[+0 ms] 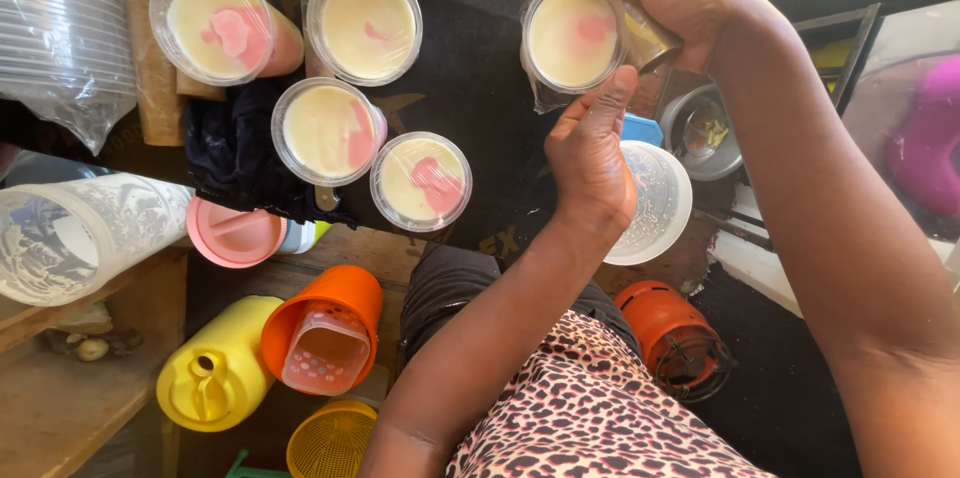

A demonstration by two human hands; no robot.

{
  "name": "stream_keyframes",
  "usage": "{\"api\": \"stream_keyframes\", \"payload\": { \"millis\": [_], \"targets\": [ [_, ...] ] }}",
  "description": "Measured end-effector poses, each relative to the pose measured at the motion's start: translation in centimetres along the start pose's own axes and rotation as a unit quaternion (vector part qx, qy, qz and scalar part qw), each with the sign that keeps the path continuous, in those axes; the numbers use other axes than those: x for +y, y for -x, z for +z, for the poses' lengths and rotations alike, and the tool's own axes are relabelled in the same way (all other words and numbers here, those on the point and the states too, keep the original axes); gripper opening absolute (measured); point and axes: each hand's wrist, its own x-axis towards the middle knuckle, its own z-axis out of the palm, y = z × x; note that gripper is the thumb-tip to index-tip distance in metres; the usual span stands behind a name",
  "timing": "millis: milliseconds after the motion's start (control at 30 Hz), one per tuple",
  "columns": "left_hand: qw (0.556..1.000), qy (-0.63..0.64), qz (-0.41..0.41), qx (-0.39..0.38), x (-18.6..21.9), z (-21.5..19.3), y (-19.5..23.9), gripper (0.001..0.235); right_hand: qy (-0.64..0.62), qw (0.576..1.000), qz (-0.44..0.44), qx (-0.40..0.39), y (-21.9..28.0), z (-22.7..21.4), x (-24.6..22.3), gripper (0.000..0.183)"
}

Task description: Sealing plastic cups filled with a yogurt-like substance by wrapping them with plastic film and using a cardboard tube to press the film onto the rims.

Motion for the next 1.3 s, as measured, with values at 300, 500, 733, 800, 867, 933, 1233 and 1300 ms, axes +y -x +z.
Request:
{"api": "stream_keyframes", "payload": {
  "millis": [300,500,733,800,867,933,1233,1300],
  "targets": [
    [0.998,-0.025,-0.009,-0.062,0.8,1.3,2.2,0.048,-0.045,0.996,-0.025,-0.067,0.0,-0.1,0.2,0.015],
    [0.998,-0.011,-0.013,0.058,2.5,3.6,1.6,0.055,0.024,0.998,0.025,0.052,0.5,0.8,-0.3,0.034],
    [0.993,-0.035,-0.039,0.102,2.9,3.6,1.4,0.043,-0.013,0.998,0.002,0.058,0.7,1.6,-0.2,0.034],
    [0.992,-0.04,-0.046,0.113,3.1,4.0,1.5,0.039,-0.006,0.998,-0.022,0.064,0.8,1.6,-0.1,0.033],
    [0.991,-0.045,-0.046,0.115,3.2,4.2,1.6,0.039,-0.004,0.998,-0.026,0.062,0.7,1.4,0.0,0.031],
    [0.991,-0.051,-0.048,0.118,3.2,4.1,1.7,0.038,-0.002,0.998,-0.029,0.06,0.6,1.4,0.2,0.029],
    [0.993,-0.043,-0.046,0.1,2.4,3.7,1.6,0.036,0.019,0.999,-0.01,0.04,0.3,0.7,0.4,0.039],
    [0.993,-0.034,-0.05,0.1,2.2,3.4,1.5,0.034,-0.03,0.999,-0.021,0.038,0.2,1.0,0.6,0.035]
  ]
}}
